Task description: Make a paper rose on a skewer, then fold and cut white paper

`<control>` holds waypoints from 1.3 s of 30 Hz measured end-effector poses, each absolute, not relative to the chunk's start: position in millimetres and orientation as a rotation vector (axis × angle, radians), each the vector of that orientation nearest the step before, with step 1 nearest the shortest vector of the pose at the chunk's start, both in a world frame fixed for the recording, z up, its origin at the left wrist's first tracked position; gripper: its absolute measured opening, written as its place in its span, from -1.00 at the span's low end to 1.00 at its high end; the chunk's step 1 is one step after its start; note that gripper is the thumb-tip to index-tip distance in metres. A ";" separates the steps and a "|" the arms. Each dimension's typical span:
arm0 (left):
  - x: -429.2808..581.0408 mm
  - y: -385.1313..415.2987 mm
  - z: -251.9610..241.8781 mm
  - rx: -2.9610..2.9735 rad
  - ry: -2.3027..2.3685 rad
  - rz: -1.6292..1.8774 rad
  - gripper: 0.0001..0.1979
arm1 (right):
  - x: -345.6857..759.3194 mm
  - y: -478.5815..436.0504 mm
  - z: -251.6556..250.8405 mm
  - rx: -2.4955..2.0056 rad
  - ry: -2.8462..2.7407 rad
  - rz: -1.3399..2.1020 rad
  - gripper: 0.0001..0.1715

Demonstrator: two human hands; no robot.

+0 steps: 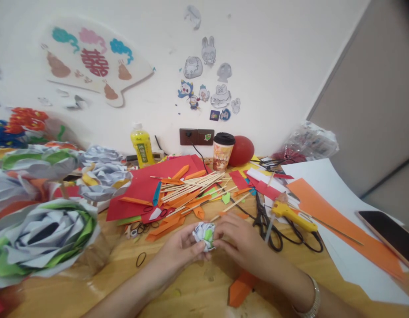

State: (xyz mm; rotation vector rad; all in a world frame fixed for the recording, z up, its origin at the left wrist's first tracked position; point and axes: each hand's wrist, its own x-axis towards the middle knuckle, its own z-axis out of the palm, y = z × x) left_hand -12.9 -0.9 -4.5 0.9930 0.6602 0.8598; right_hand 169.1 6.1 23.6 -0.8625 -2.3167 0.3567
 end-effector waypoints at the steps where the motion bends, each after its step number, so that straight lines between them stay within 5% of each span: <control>1: -12.7 -1.2 -3.6 0.990 0.667 0.858 -0.66 | 169.0 5.9 24.0 -0.869 -2.321 0.360 -0.92; 25: -12.3 -2.9 0.2 0.929 0.672 0.846 -0.67 | 165.7 6.5 22.4 -1.024 -2.057 0.708 -0.85; 31: -11.2 -1.8 0.5 0.926 0.710 0.916 -0.66 | 166.7 5.7 20.3 -0.844 -2.204 0.307 -0.93; 39: -9.8 -2.5 2.6 0.901 0.746 0.912 -0.74 | 166.8 5.8 16.5 -0.779 -2.419 -0.337 -0.77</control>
